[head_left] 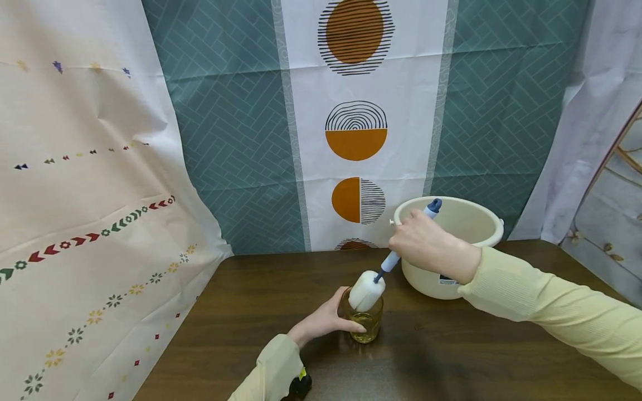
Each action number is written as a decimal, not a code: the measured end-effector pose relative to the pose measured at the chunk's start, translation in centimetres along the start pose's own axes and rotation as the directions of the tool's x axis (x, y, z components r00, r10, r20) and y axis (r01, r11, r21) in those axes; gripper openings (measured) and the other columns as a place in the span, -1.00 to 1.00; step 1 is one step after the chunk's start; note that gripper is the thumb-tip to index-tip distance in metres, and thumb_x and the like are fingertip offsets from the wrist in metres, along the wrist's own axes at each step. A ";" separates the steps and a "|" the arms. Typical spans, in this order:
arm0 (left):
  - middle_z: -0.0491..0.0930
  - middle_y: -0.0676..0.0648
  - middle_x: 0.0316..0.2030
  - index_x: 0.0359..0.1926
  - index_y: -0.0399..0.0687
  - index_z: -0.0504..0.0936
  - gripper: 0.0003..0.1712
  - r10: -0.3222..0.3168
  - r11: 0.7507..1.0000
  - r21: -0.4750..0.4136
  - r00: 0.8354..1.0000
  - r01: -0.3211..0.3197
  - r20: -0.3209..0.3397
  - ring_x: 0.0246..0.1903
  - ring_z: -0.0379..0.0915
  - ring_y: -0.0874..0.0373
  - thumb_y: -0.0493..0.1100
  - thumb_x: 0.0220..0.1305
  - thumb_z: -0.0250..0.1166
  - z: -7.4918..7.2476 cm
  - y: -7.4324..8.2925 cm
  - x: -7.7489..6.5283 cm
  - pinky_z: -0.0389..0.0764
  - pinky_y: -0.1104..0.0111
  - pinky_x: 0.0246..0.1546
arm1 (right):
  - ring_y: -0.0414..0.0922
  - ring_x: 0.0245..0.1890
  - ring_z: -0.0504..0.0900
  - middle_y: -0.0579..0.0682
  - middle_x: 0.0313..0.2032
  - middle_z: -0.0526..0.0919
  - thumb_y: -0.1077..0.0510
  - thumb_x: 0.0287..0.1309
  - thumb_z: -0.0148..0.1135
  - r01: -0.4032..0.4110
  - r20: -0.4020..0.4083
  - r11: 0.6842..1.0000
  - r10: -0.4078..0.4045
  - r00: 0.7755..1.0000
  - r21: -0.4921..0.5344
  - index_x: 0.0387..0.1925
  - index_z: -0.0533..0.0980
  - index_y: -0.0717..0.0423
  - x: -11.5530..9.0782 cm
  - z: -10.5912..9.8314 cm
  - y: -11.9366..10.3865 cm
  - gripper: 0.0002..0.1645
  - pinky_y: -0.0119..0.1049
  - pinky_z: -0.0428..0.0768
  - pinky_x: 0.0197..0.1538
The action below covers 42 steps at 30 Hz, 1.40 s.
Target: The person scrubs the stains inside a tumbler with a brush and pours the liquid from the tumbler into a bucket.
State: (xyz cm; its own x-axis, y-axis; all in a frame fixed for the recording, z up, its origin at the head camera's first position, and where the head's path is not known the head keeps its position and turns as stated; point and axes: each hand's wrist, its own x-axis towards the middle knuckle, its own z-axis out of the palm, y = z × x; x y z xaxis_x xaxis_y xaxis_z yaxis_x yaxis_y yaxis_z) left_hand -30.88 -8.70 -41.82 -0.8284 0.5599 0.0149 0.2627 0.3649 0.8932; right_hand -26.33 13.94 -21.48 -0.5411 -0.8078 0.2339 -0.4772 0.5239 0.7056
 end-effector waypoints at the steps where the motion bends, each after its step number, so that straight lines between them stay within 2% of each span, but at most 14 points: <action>1: 0.30 0.08 0.04 0.22 0.17 0.13 -0.11 -0.004 1.000 0.003 1.000 0.004 -0.001 0.05 0.22 0.15 0.10 -0.10 0.42 0.0 0.0 0.0 0.23 0.07 -0.01 | -0.13 -0.71 0.32 -0.07 -0.73 0.46 0.23 -0.21 0.41 -0.001 0.001 1.000 0.001 1.000 -0.005 -0.74 0.49 0.00 0.0 -0.1 -0.1 -0.76 -0.32 0.26 -0.59; 7: 0.28 0.08 0.05 0.22 0.19 0.13 -0.11 -0.008 1.000 0.023 1.000 0.008 -0.004 0.07 0.19 0.13 0.12 -0.10 0.41 0.0 -0.1 -0.2 0.23 0.06 -0.01 | -0.13 -0.72 0.33 -0.07 -0.74 0.44 0.23 -0.22 0.41 -0.011 -0.001 1.000 0.011 1.000 -0.021 -0.75 0.49 0.00 -0.1 -0.6 -0.5 -0.76 -0.32 0.25 -0.59; 12: 0.29 0.08 0.04 0.21 0.20 0.15 -0.14 0.017 0.999 0.037 1.000 -0.017 0.000 0.05 0.20 0.14 0.09 -0.08 0.41 0.0 -0.2 -0.3 0.24 0.08 -0.03 | -0.13 -0.72 0.33 -0.07 -0.75 0.42 0.25 -0.23 0.40 -0.019 -0.009 0.999 0.019 1.000 -0.028 -0.77 0.46 0.00 -0.2 -0.9 -0.7 -0.74 -0.32 0.24 -0.58; 22: 0.31 0.10 0.01 0.19 0.19 0.16 -0.19 0.048 0.998 0.031 0.999 -0.049 0.015 0.03 0.23 0.18 0.02 -0.06 0.41 -0.1 -0.3 -0.3 0.28 0.11 -0.06 | -0.14 -0.72 0.30 -0.09 -0.78 0.38 0.24 -0.24 0.40 -0.025 0.014 0.999 0.025 1.000 -0.023 -0.78 0.44 -0.01 -0.5 -1.4 -0.8 -0.72 -0.32 0.24 -0.57; 27: 0.32 0.11 0.00 0.17 0.18 0.17 -0.20 0.056 0.998 0.021 0.998 -0.057 0.017 0.02 0.24 0.20 0.01 -0.06 0.41 -0.1 -0.3 -0.3 0.27 0.12 -0.05 | -0.14 -0.73 0.30 -0.10 -0.79 0.35 0.25 -0.27 0.40 -0.026 -0.011 0.999 0.026 1.000 -0.023 -0.80 0.42 -0.02 -0.7 -1.4 -0.8 -0.69 -0.31 0.24 -0.56; 35: 0.31 0.11 0.01 0.17 0.16 0.18 -0.20 0.061 0.998 0.016 0.998 -0.062 0.021 0.03 0.23 0.19 0.02 -0.05 0.41 -0.1 -0.4 -0.3 0.27 0.12 -0.04 | -0.14 -0.74 0.31 -0.10 -0.78 0.40 0.22 -0.24 0.43 -0.021 0.033 1.000 0.022 0.999 -0.019 -0.75 0.50 0.00 -0.7 -1.9 -1.0 -0.76 -0.33 0.24 -0.58; 42: 0.30 0.10 0.03 0.18 0.15 0.17 -0.20 0.064 0.998 0.005 0.998 -0.065 0.024 0.05 0.22 0.18 0.03 -0.05 0.41 -0.2 -0.5 -0.4 0.28 0.15 -0.04 | -0.15 -0.73 0.32 -0.11 -0.77 0.42 0.19 -0.25 0.45 -0.005 0.038 1.000 0.005 0.999 0.012 -0.72 0.53 -0.03 -0.7 -2.1 -1.3 -0.79 -0.33 0.24 -0.58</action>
State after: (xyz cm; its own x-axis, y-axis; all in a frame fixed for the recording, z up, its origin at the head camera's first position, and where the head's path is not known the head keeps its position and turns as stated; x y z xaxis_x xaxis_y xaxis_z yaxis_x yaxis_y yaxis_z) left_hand -30.79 -9.26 -42.15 -0.7975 0.6002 0.0614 0.3179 0.3314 0.8883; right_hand -23.94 13.25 -21.17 -0.5694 -0.7943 0.2117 -0.4824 0.5314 0.6964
